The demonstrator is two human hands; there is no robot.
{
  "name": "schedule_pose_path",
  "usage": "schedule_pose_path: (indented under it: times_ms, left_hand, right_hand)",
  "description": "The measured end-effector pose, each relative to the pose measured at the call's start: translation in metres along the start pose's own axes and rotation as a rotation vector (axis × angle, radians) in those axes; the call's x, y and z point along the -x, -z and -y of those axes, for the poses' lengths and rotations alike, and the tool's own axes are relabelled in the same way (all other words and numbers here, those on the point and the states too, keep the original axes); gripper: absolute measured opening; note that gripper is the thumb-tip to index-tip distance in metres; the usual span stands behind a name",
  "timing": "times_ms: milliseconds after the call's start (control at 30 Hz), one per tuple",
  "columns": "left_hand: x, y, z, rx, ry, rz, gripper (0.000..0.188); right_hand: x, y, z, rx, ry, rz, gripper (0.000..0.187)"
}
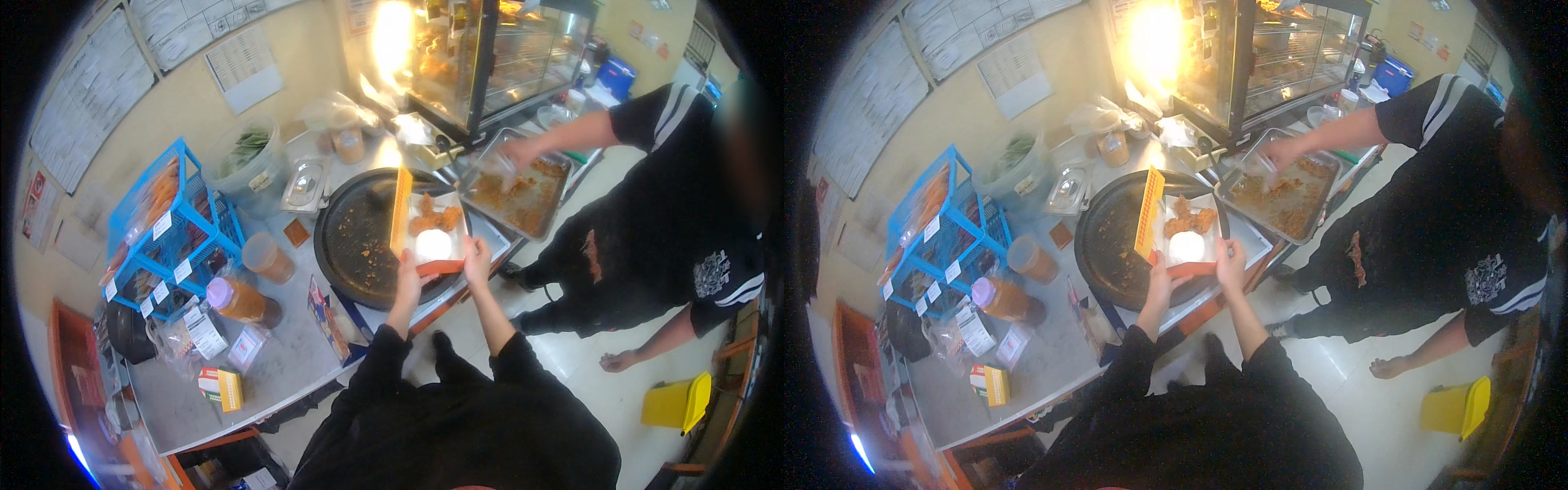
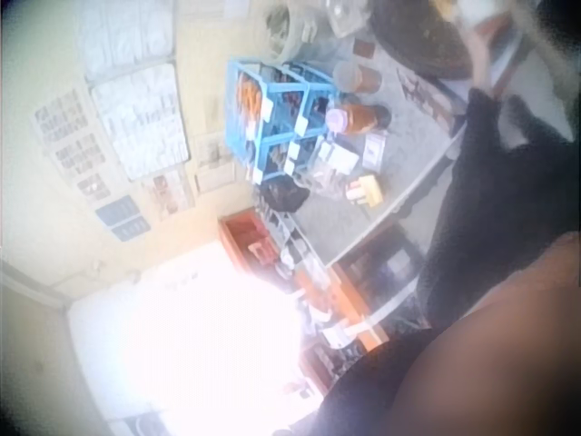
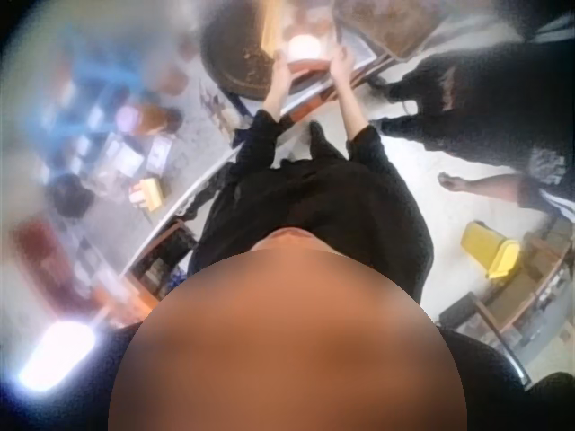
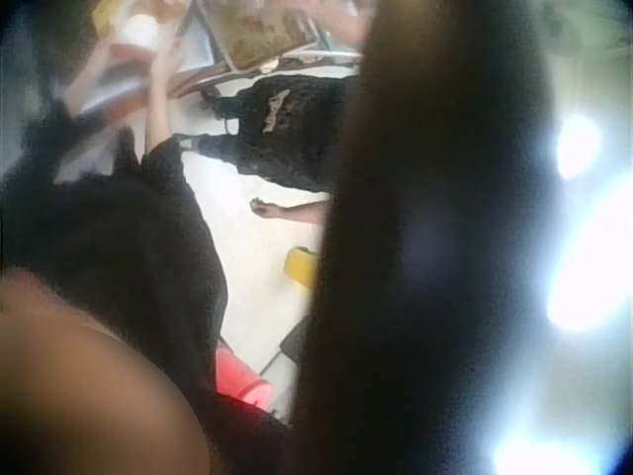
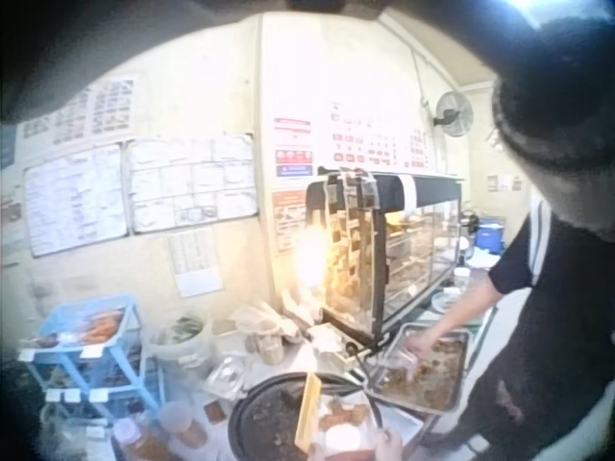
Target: The person assembles a takeout meal by placing rice and fried chicken into a box, adding a side of corn, and inserting a receipt. They then wipe the display case glass and scoop a brown condiment into a container.
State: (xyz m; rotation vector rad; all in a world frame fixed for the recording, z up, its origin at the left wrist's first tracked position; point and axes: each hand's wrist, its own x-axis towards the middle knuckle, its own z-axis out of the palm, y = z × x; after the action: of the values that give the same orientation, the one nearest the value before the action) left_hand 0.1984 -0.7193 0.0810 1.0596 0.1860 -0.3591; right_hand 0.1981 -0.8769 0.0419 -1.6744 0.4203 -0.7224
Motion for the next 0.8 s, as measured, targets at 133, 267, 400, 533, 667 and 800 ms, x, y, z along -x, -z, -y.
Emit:
schedule_pose_path:
  times_ms: [133,267,400,533,667,800]
  left_hand:
    - [-0.002,0.000,-0.001,-0.021,-0.023,-0.002,0.059]
    - [-0.003,0.001,-0.004,-0.027,0.042,-0.002,0.059]
    - [-0.001,-0.001,-0.005,-0.028,0.003,-0.007,0.058]
    - [-0.001,-0.005,-0.006,-0.044,-0.014,-0.050,0.056]
    - [-0.004,-0.004,-0.006,-0.022,-0.006,-0.070,0.055]
    - [-0.005,-0.001,-0.004,-0.017,-0.003,-0.061,0.055]
  right_hand:
    - [0.003,0.003,0.014,-0.009,-0.021,0.027,0.031]
    - [0.006,0.006,0.031,-0.018,-0.067,0.056,0.028]
    - [0.005,0.010,0.037,-0.021,-0.114,0.132,0.028]
    - [0.000,0.012,0.032,-0.039,-0.130,0.187,0.028]
    - [-0.002,0.011,0.027,-0.040,-0.161,0.209,0.028]
    - [0.000,0.013,0.032,-0.140,-0.150,0.241,0.022]
